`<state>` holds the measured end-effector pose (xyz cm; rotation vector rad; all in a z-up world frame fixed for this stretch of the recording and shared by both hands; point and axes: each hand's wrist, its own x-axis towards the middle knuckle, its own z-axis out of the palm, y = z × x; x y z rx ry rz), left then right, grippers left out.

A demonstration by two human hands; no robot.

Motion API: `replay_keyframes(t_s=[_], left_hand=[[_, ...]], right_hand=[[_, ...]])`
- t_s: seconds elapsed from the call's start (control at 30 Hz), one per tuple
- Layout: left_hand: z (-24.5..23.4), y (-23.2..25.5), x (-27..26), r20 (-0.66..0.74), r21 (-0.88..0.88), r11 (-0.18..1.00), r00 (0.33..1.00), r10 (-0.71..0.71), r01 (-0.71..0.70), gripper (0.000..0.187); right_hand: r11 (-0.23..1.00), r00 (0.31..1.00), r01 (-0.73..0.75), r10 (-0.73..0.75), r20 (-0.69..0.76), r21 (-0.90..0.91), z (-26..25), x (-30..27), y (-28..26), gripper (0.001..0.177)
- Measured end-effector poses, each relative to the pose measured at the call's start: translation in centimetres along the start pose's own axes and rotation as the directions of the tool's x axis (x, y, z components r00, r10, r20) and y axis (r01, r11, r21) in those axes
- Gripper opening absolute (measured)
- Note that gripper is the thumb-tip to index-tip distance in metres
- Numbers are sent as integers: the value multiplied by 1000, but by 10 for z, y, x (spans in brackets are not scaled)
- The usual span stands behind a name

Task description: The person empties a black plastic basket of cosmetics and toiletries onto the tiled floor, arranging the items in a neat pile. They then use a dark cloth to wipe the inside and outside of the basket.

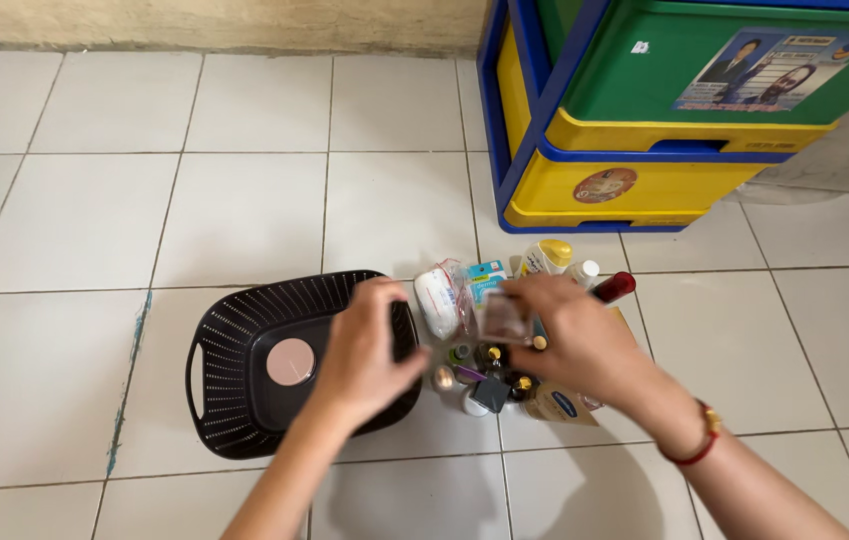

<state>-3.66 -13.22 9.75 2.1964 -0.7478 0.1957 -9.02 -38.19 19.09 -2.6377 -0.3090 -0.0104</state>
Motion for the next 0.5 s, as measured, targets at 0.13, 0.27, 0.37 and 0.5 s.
replay_keyframes(t_s=[0.13, 0.27, 0.37, 0.5], left_hand=[[-7, -62, -21, 31, 70, 951, 952, -304, 302, 54], [-10, -122, -52, 163, 272, 748, 737, -656, 605, 71], [1, -155, -76, 157, 347, 691, 687, -710, 634, 82], [23, -192, -95, 236, 454, 555, 506, -830, 697, 90]], right_hand=[[976, 967, -211, 200, -161, -56, -20, -17, 56, 76], [901, 868, -425, 377, -324, -88, -33, -63, 135, 72], [820, 793, -569, 527, -306, -64, -21, -105, 191, 64], [699, 659, -689, 715, -236, 191, 15, -153, 248, 60]])
